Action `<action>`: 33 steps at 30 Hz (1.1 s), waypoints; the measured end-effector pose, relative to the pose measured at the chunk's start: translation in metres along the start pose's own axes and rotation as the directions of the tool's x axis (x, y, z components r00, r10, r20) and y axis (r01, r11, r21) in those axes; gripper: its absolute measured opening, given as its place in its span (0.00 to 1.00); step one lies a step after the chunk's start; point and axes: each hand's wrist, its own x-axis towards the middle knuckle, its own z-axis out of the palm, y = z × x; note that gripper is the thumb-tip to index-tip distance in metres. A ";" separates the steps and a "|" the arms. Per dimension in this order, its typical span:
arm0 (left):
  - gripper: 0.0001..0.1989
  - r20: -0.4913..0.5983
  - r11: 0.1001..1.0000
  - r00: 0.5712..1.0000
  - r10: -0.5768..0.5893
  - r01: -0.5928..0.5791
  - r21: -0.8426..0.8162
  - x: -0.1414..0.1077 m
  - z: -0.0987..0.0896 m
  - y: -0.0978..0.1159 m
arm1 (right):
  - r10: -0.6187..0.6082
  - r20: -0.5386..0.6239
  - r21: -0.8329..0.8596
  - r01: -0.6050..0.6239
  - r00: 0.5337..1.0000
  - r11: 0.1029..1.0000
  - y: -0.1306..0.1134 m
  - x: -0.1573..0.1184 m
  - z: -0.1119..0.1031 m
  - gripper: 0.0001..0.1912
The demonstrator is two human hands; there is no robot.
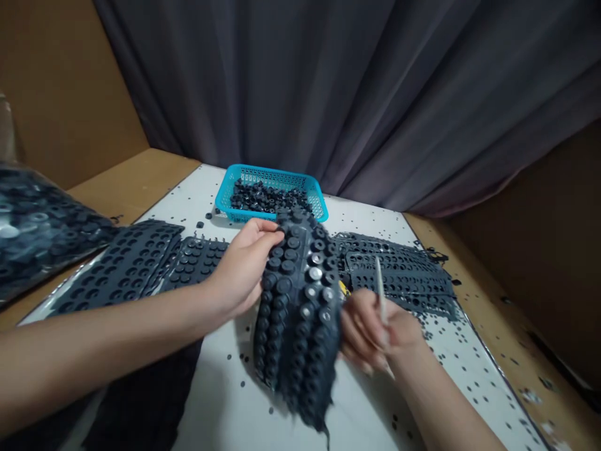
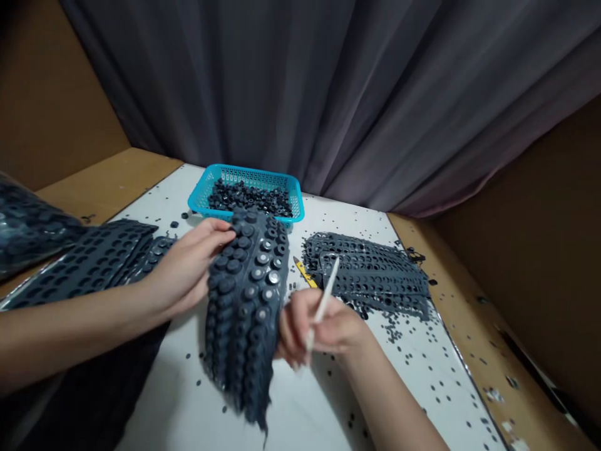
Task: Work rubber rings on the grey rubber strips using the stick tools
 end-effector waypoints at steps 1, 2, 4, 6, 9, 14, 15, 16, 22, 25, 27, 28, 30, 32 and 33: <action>0.08 0.011 1.000 1.000 0.004 -0.004 0.008 0.015 -0.005 -0.013 | 0.115 0.054 0.176 -0.123 0.992 0.977 0.001 0.002 -0.006 0.22; 0.11 0.052 1.000 0.998 0.021 -0.022 0.018 0.030 -0.011 -0.024 | 0.238 0.098 0.334 -0.257 0.966 0.907 0.003 0.004 -0.011 0.18; 0.18 0.107 0.999 0.994 0.028 -0.032 0.030 0.056 -0.022 -0.043 | 0.442 0.078 0.517 -0.415 0.894 0.749 0.010 0.008 -0.020 0.12; 0.23 0.184 0.998 0.983 0.030 -0.039 0.048 0.075 -0.030 -0.053 | 0.546 -0.037 0.548 -0.439 0.837 0.712 0.015 0.011 -0.023 0.11; 0.28 0.326 0.970 0.939 0.114 -0.176 0.167 0.092 -0.039 -0.054 | 0.508 -0.221 0.344 -0.421 0.832 0.839 0.014 0.015 -0.015 0.10; 0.22 0.548 0.576 0.810 0.210 -0.555 0.600 0.099 -0.055 -0.043 | 0.192 -0.342 -0.229 -0.280 0.920 0.932 0.011 0.021 0.022 0.07; 0.22 0.575 0.468 0.797 0.186 -0.586 0.661 0.096 -0.059 -0.040 | 0.091 -0.322 -0.312 -0.196 0.942 0.930 0.015 0.021 0.029 0.07; 0.22 0.589 0.368 0.790 0.168 -0.605 0.706 0.090 -0.062 -0.037 | -0.003 -0.295 -0.379 -0.114 0.956 0.918 0.020 0.021 0.036 0.06; 0.07 0.749 0.039 0.661 0.040 -0.750 0.660 0.023 -0.085 -0.031 | -0.218 -0.149 -0.579 0.094 0.965 0.810 0.052 0.017 0.045 0.04; 0.10 0.872 0.175 0.479 -0.099 -0.854 0.489 -0.009 -0.092 -0.041 | -0.234 -0.109 -0.603 0.123 0.966 0.788 0.056 0.015 0.043 0.04; 0.16 0.922 0.229 0.365 -0.131 -0.893 0.386 -0.020 -0.093 -0.048 | -0.231 -0.083 -0.623 0.131 0.969 0.772 0.057 0.014 0.042 0.04; 0.18 0.927 0.225 0.338 -0.161 -0.902 0.368 -0.022 -0.092 -0.051 | -0.233 -0.070 -0.639 0.136 0.970 0.758 0.057 0.013 0.042 0.04; 0.21 0.915 0.177 0.325 -0.240 -0.912 0.371 -0.023 -0.089 -0.053 | -0.230 -0.043 -0.689 0.138 0.972 0.712 0.056 0.013 0.041 0.04; 0.22 0.894 0.128 0.335 -0.296 -0.914 0.385 -0.021 -0.087 -0.053 | -0.219 0.004 -0.752 0.148 0.976 0.642 0.053 0.014 0.040 0.05; 0.22 0.890 0.115 0.333 -0.311 -0.916 0.383 -0.019 -0.087 -0.052 | -0.207 0.034 -0.781 0.155 0.978 0.605 0.050 0.016 0.039 0.05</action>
